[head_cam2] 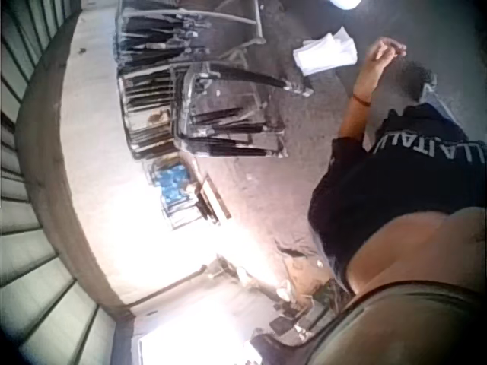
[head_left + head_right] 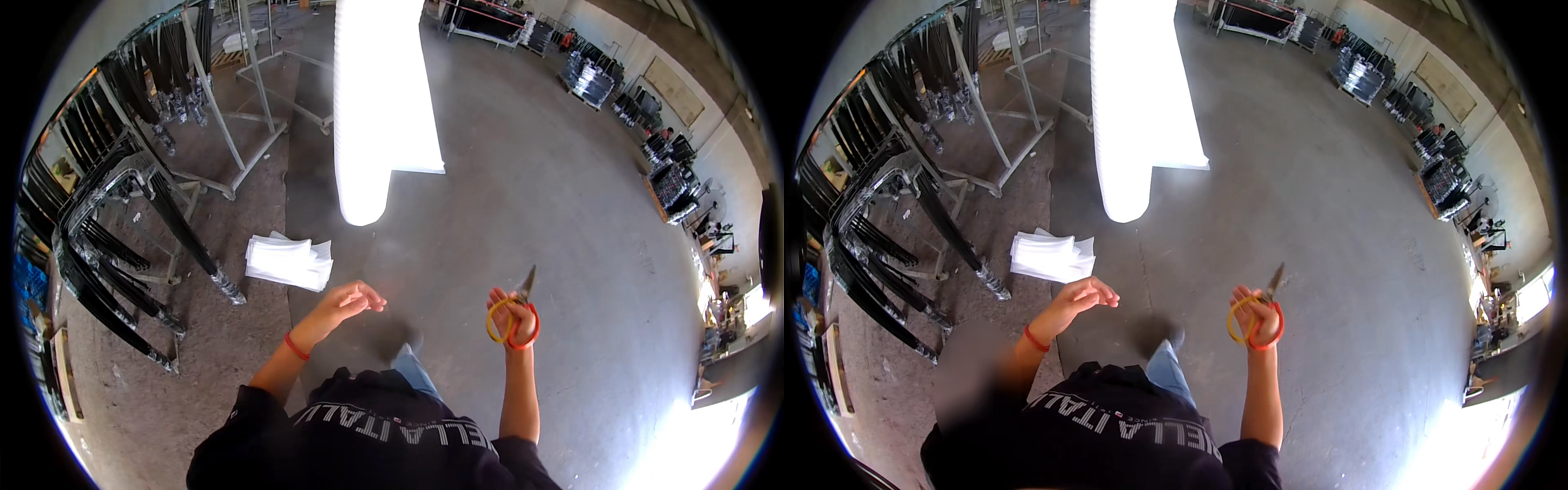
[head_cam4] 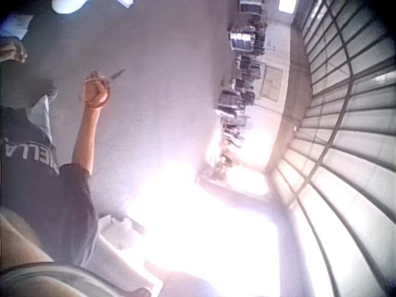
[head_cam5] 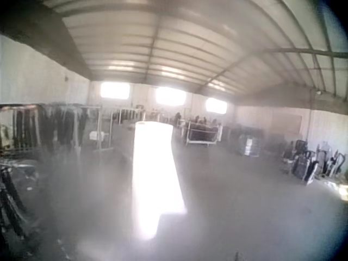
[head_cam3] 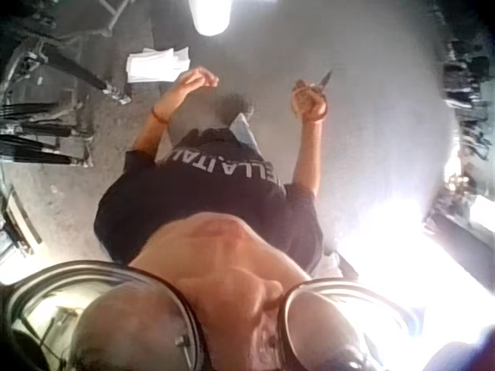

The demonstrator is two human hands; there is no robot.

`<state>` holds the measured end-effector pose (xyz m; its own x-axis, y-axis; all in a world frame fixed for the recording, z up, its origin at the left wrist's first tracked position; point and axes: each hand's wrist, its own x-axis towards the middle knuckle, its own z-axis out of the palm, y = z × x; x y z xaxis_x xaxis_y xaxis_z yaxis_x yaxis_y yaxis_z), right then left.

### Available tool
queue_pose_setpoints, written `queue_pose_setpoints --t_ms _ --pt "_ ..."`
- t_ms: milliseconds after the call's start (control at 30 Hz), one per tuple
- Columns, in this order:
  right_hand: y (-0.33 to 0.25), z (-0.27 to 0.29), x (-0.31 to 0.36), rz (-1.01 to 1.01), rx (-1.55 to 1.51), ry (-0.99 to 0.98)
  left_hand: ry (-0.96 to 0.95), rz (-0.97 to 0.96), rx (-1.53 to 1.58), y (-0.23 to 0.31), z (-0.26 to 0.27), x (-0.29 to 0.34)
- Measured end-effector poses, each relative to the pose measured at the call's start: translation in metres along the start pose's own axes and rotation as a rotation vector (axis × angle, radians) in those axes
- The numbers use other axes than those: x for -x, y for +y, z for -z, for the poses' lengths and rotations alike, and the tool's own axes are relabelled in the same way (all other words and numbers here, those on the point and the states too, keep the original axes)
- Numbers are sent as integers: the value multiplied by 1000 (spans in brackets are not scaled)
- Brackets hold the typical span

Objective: The person unrolls a roll of white foam material and uses scissors to cut it into rectangular sheets, repeating the process several times.

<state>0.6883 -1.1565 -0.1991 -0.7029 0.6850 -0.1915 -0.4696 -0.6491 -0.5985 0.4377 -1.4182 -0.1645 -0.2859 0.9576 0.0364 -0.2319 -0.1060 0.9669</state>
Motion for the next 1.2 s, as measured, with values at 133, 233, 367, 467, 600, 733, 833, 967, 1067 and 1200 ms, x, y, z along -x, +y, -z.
queue_pose_setpoints --t_ms 133,233,367,467,600,733,833,967,1067,1200 --pt "0 13 -126 -151 -15 -102 -44 -50 -51 -3 14 -60" --pt "-5 -17 -226 -255 -171 -98 -45 -19 -113 -5 27 -116" --pt "1 -85 -346 -276 -156 -180 -23 -18 -338 19 47 -206" --pt "19 -135 -424 -273 -176 -184 8 -51 -505 54 57 -272" --pt "54 -193 -514 -297 -246 -239 119 -158 -664 93 72 -334" --pt "70 -240 -590 -275 -198 -132 371 -293 -1007 126 109 -388" --pt "80 -265 -638 -241 -193 -59 565 -433 -1311 167 140 -437" --pt "98 -262 -681 -164 -176 -145 780 -589 -1650 216 198 -517" --pt "103 -261 -691 -88 28 -259 933 -764 -1903 260 242 -569" --pt "93 -276 -688 -47 451 -280 1102 -735 -1956 296 294 -623"
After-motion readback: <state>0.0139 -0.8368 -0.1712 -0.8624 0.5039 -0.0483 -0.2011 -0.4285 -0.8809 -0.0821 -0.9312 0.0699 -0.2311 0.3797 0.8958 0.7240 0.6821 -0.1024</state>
